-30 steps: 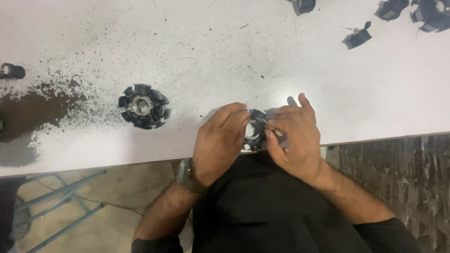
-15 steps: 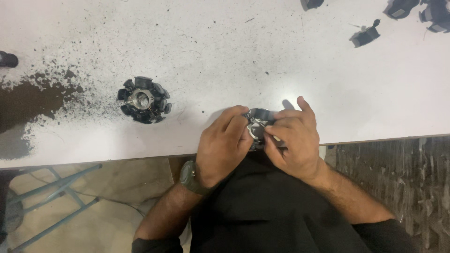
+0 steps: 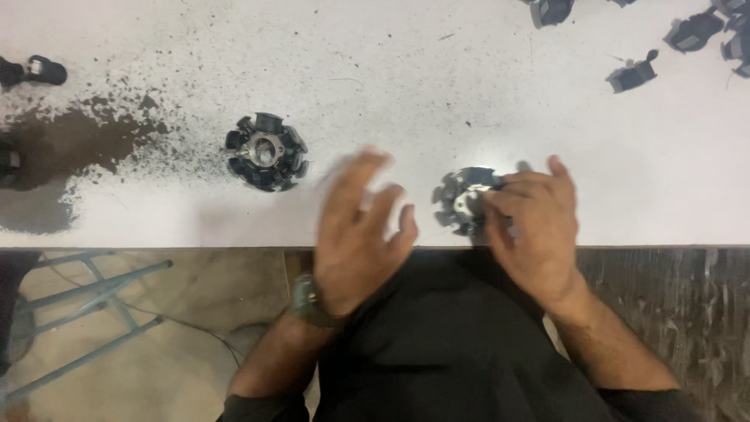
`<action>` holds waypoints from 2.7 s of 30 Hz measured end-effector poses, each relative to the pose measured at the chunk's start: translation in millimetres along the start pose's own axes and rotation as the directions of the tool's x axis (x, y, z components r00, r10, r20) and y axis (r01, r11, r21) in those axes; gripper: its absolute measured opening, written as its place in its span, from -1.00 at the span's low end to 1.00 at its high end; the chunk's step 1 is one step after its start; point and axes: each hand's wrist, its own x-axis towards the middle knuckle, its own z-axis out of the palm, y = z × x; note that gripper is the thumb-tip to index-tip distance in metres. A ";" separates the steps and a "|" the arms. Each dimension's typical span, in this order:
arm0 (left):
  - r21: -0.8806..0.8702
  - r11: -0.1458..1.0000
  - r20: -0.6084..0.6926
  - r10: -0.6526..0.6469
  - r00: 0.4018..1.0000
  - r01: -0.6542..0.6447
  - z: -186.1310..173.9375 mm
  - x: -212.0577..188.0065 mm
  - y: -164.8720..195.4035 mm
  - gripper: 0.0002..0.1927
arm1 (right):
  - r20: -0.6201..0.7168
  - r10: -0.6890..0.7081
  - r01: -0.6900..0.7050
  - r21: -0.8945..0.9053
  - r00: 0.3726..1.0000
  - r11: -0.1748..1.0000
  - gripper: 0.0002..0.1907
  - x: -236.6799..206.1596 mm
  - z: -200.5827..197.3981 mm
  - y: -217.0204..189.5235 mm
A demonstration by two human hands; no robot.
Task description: The person sits at a white workbench assembling mecanum-style robot wheels. They pick up black roller components one at a time and press and fit each roller onto the lugs of a wheel hub, working through several hubs and placing finished wheels and loose parts on the table.
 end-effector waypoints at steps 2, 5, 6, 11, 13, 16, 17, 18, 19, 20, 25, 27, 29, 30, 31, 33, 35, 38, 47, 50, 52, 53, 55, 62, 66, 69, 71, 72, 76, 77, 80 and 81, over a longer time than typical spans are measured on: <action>0.268 0.959 -0.101 -0.068 0.993 0.093 -33.0 5.8 -33.4 -0.28 | -0.047 0.060 -0.063 -0.066 0.997 0.996 -0.72 -5.3 -9.4 20.7; 0.417 0.865 -0.073 -0.273 0.959 0.278 -49.3 11.8 -69.8 0.07 | -0.157 0.156 -0.171 -0.087 0.975 0.981 -0.80 -14.6 -26.6 44.5; 0.426 0.842 -0.046 -0.346 0.937 0.332 -52.2 14.1 -77.4 0.13 | -0.189 0.186 -0.204 -0.082 0.964 0.976 -0.82 -16.4 -31.9 48.3; 0.280 0.951 0.117 -0.174 0.978 0.135 -45.1 27.4 -61.5 0.13 | -0.325 0.272 -0.255 0.094 0.906 0.962 -0.80 -19.9 -50.1 38.0; 0.118 0.988 0.260 -0.126 0.957 0.098 -26.0 27.9 -32.7 0.12 | -0.396 0.293 -0.215 0.229 0.870 0.949 -0.79 -18.4 -39.8 26.8; -0.079 0.997 0.338 0.014 0.941 0.013 13.6 23.0 10.9 0.12 | -0.413 0.248 -0.113 0.324 0.876 0.939 -0.78 -16.5 -25.4 19.1; -0.074 0.997 0.318 0.013 0.948 0.011 20.2 19.6 16.9 0.13 | -0.411 0.226 -0.086 0.331 0.883 0.940 -0.78 -17.3 -22.7 17.1; -0.074 0.997 0.305 0.009 0.952 0.015 27.3 15.6 22.7 0.14 | -0.370 0.230 -0.109 0.320 0.900 0.941 -0.78 -21.1 -24.4 13.9; -0.073 0.997 0.292 0.004 0.956 0.018 32.2 11.9 26.2 0.16 | -0.328 0.236 -0.131 0.311 0.915 0.941 -0.77 -24.4 -25.1 9.8; -0.130 0.991 0.236 0.040 0.971 -0.009 32.7 8.6 25.3 0.05 | -0.285 0.244 -0.154 0.305 0.927 0.940 -0.77 -25.9 -23.8 5.9; -0.156 0.977 0.152 0.171 0.974 -0.147 23.6 2.0 23.2 -0.64 | -0.165 0.151 -0.096 0.301 0.975 0.949 -0.77 -17.4 -16.2 -12.2; -0.135 0.990 0.234 0.077 0.969 -0.046 25.0 6.1 23.6 -0.70 | -0.120 0.147 -0.106 0.295 0.982 0.949 -0.77 -10.1 -11.5 -21.2; -0.117 0.992 0.292 -0.006 0.957 0.042 25.2 8.8 23.4 -0.74 | -0.079 0.143 -0.115 0.286 0.987 0.951 -0.76 -3.0 -6.9 -28.3; -0.114 0.990 0.314 -0.039 0.949 0.078 26.0 9.6 23.3 -0.74 | -0.073 0.142 -0.118 0.271 0.987 0.955 -0.76 0.0 -4.9 -30.3; -0.115 0.987 0.338 -0.071 0.938 0.116 26.4 9.8 22.6 -0.75 | -0.065 0.146 -0.125 0.253 0.987 0.959 -0.76 2.3 -3.4 -32.0; -0.133 0.984 0.304 -0.072 0.950 0.118 25.7 7.2 21.8 -0.79 | -0.046 0.148 -0.135 0.211 0.988 0.968 -0.75 4.2 -2.6 -33.8; -0.144 0.982 0.264 -0.084 0.961 0.126 26.2 4.5 20.9 -0.83 | -0.037 0.131 -0.123 0.169 0.991 0.978 -0.73 5.6 -1.3 -34.0; -0.161 0.977 0.211 -0.104 0.972 0.139 27.8 1.2 20.1 -0.84 | -0.059 0.080 -0.076 0.076 0.995 0.994 -0.71 6.7 -1.3 -35.5; -0.209 0.974 0.198 -0.048 0.979 0.090 30.1 -2.2 18.7 -0.80 | 0.083 0.129 -0.140 0.156 0.988 0.978 -0.77 21.9 -14.0 -37.0; -0.244 0.961 0.190 -0.087 0.978 0.133 35.5 -3.1 20.1 -0.82 | 0.059 0.139 -0.146 0.164 0.989 0.975 -0.77 23.9 -16.4 -38.2; -0.270 0.940 0.207 -0.156 0.966 0.210 39.7 -3.8 20.5 -0.85 | 0.058 0.141 -0.149 0.174 0.988 0.973 -0.76 23.6 -16.4 -38.8; -0.259 0.946 0.195 -0.146 0.970 0.195 41.6 -4.5 20.4 -0.85 | 0.057 0.141 -0.149 0.180 0.988 0.972 -0.76 23.2 -15.9 -38.9; -0.239 0.957 0.174 -0.124 0.977 0.164 45.4 -5.9 20.2 -0.85 | 0.060 0.166 -0.175 0.196 0.984 0.965 -0.76 21.9 -15.4 -38.4; -0.217 0.967 0.096 -0.114 0.989 0.133 55.8 -14.8 18.2 -0.83 | 0.044 0.078 -0.083 0.129 0.996 0.988 -0.76 21.6 -12.8 -37.2; -0.213 0.968 0.097 -0.114 0.989 0.133 54.4 -13.2 19.4 -0.82 | 0.084 0.075 -0.083 0.101 0.994 0.991 -0.76 23.1 -13.8 -41.7; -0.250 0.960 0.063 -0.116 0.991 0.128 41.8 -8.0 20.2 -0.81 | 0.107 0.074 -0.085 0.106 0.992 0.991 -0.76 23.8 -17.7 -41.0; -0.245 0.961 0.056 -0.116 0.992 0.126 30.3 -3.6 19.0 -0.80 | 0.086 0.081 -0.092 0.134 0.993 0.987 -0.75 23.4 -19.5 -38.9; -0.221 0.967 0.068 -0.115 0.991 0.128 24.2 -1.3 17.1 -0.78 | 0.048 0.103 -0.109 0.148 0.994 0.983 -0.77 22.9 -20.1 -37.3; -0.124 0.982 0.273 -0.102 0.956 0.141 17.2 9.8 14.8 -0.71 | 0.011 0.161 -0.160 0.185 0.987 0.970 -0.78 18.3 -14.8 -35.9; -0.077 0.990 0.285 -0.091 0.954 0.118 18.0 12.3 15.3 -0.71 | 0.011 0.163 -0.162 0.183 0.987 0.970 -0.77 18.2 -11.8 -35.2; 0.010 0.998 0.343 -0.062 0.937 0.062 23.0 20.1 19.5 -0.74 | 0.005 0.182 -0.180 0.198 0.983 0.964 -0.77 17.8 -6.5 -34.0; 0.016 0.998 0.372 -0.066 0.926 0.064 23.2 21.5 20.9 -0.77 | 0.008 0.184 -0.181 0.200 0.983 0.963 -0.77 18.1 -6.3 -33.3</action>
